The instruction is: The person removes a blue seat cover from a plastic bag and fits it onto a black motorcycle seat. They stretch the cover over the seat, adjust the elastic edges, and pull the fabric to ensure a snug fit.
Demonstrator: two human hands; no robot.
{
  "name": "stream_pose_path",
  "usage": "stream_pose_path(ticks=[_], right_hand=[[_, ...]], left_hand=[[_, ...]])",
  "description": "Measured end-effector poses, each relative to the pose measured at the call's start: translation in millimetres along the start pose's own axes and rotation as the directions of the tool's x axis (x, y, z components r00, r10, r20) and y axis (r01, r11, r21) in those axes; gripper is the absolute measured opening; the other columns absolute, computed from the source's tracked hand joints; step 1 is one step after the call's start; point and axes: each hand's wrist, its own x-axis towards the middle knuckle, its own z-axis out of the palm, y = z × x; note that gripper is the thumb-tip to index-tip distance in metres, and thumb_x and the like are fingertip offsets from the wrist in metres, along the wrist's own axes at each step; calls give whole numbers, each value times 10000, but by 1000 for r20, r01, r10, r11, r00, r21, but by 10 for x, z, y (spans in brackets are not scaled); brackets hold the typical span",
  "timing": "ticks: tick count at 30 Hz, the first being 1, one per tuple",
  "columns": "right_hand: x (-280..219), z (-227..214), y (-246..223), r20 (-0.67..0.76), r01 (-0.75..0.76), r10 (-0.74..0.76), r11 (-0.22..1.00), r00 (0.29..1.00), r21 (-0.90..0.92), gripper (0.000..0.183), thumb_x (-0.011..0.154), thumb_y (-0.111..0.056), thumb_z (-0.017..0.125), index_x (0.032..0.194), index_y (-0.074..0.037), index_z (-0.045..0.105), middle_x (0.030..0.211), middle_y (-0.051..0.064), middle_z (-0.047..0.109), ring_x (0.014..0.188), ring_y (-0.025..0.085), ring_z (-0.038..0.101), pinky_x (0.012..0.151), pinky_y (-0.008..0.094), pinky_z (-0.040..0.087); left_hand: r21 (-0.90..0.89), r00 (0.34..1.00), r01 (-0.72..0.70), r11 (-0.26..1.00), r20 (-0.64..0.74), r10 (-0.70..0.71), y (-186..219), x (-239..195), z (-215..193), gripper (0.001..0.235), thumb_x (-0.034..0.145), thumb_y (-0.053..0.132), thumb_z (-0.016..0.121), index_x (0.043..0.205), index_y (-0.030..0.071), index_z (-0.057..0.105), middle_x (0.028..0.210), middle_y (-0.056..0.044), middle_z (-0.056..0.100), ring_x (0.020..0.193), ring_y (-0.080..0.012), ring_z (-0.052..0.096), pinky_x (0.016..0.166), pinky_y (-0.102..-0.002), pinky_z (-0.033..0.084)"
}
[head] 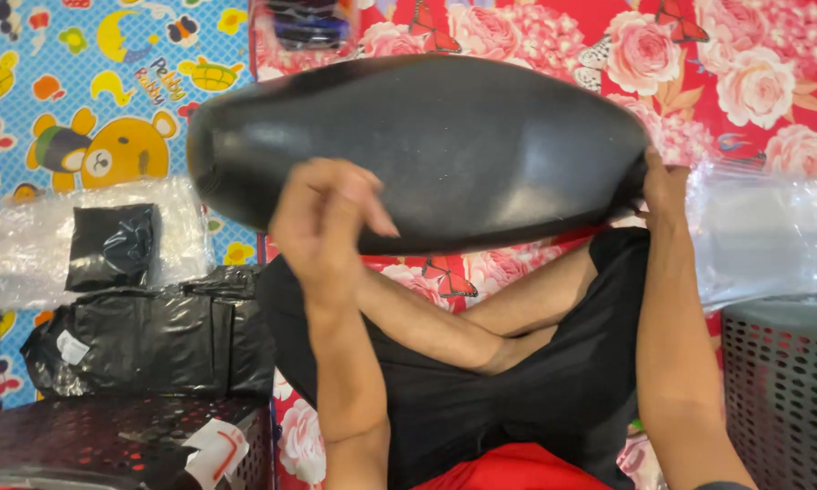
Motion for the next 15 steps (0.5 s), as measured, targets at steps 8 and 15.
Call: stream_pose_path(ticks=[8, 15], right_hand=[[-369, -37, -263, 98, -97, 79, 976, 992, 195, 767, 789, -567, 707, 1460, -303, 448, 1434, 0, 593, 1280, 276, 579, 880, 517, 514], [-417, -117, -347, 88, -197, 184, 964, 979, 177, 697, 678, -610, 807, 1135, -152, 547, 971, 68, 571, 804, 210, 544, 576, 409, 389]], left_hand=[[837, 877, 444, 320, -480, 39, -1543, 194, -2578, 725, 933, 342, 913, 1412, -62, 548, 1363, -318, 582, 1292, -446, 531, 1077, -502, 370], [527, 720, 659, 537, -649, -246, -2042, 496, -2766, 731, 1047, 607, 574, 1498, 48, 439, 1524, -209, 485, 1403, -309, 498, 1123, -388, 408]])
